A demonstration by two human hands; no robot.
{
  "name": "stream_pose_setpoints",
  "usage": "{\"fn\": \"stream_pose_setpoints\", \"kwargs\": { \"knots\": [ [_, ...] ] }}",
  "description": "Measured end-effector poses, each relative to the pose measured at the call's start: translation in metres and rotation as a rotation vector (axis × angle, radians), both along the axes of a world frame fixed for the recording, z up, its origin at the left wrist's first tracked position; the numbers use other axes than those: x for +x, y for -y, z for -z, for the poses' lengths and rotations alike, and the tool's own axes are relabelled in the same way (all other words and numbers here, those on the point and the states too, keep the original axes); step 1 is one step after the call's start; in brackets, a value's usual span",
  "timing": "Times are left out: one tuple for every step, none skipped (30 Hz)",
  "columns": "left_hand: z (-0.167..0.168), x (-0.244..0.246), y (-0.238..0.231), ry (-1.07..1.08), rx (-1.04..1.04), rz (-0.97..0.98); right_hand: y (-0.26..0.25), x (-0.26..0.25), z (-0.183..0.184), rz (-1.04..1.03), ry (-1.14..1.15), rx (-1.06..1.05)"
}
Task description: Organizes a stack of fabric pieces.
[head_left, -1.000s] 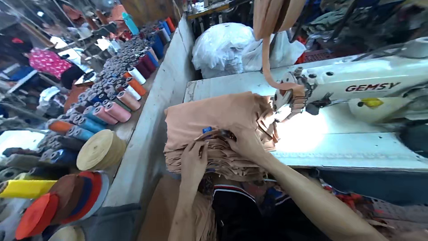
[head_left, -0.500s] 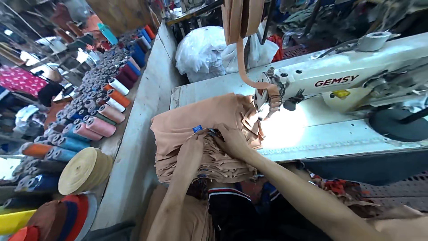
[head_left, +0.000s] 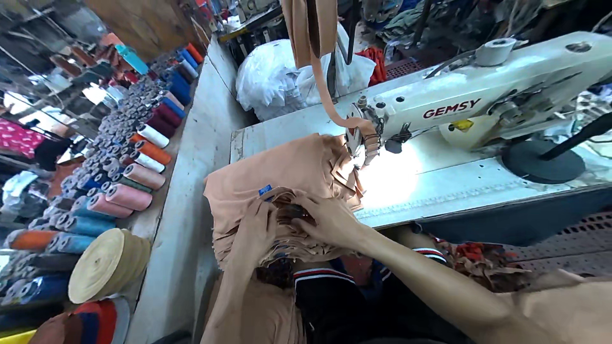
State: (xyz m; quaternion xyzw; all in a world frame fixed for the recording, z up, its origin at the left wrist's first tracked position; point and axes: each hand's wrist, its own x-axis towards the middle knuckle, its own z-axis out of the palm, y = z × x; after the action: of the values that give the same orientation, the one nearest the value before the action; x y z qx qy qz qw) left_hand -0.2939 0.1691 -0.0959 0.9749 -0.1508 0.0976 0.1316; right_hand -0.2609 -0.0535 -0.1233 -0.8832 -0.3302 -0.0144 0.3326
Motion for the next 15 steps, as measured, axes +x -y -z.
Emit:
{"fn": "stream_pose_setpoints", "kwargs": {
  "knots": [
    [0.002, -0.004, -0.002, 0.052, -0.019, -0.013, -0.002, 0.0, -0.001, -0.004, 0.005, -0.015],
    [0.003, -0.007, -0.002, 0.08, -0.028, -0.028, -0.006, 0.0, -0.002, -0.013, 0.011, -0.029],
    [0.004, -0.01, -0.002, 0.095, -0.029, -0.044, -0.009, 0.0, -0.005, -0.026, 0.016, -0.043],
    [0.005, -0.012, -0.001, 0.101, -0.027, -0.058, -0.013, -0.001, -0.005, -0.038, 0.038, -0.056],
    [0.006, -0.014, 0.0, 0.104, -0.022, -0.068, -0.018, -0.001, -0.006, -0.045, 0.071, -0.068],
    [0.007, -0.015, 0.001, 0.116, -0.011, -0.072, -0.023, -0.001, -0.006, -0.052, 0.101, -0.08],
    [0.007, -0.015, 0.002, 0.134, 0.002, -0.071, -0.026, -0.001, -0.006, -0.064, 0.118, -0.1],
    [0.007, -0.016, 0.004, 0.148, 0.009, -0.072, -0.029, -0.001, -0.008, -0.083, 0.132, -0.116],
    [0.006, -0.016, 0.004, 0.156, 0.009, -0.07, -0.03, -0.002, -0.009, -0.101, 0.142, -0.124],
    [0.006, -0.016, 0.004, 0.162, -0.002, -0.067, -0.031, -0.002, -0.009, -0.11, 0.146, -0.12],
    [0.006, -0.017, 0.003, 0.163, -0.016, -0.064, -0.031, -0.003, -0.007, -0.098, 0.158, -0.105],
    [0.005, -0.018, 0.0, 0.16, -0.027, -0.062, -0.031, -0.002, -0.004, -0.068, 0.17, -0.088],
    [0.003, -0.019, -0.003, 0.148, -0.043, -0.056, -0.03, 0.0, -0.003, -0.035, 0.146, -0.082],
    [0.002, -0.02, -0.006, 0.134, -0.057, -0.042, -0.027, 0.004, -0.007, -0.018, 0.053, -0.107],
    [0.0, -0.021, -0.009, 0.111, -0.064, -0.019, -0.023, 0.009, -0.012, -0.019, -0.071, -0.136]
  ]
}}
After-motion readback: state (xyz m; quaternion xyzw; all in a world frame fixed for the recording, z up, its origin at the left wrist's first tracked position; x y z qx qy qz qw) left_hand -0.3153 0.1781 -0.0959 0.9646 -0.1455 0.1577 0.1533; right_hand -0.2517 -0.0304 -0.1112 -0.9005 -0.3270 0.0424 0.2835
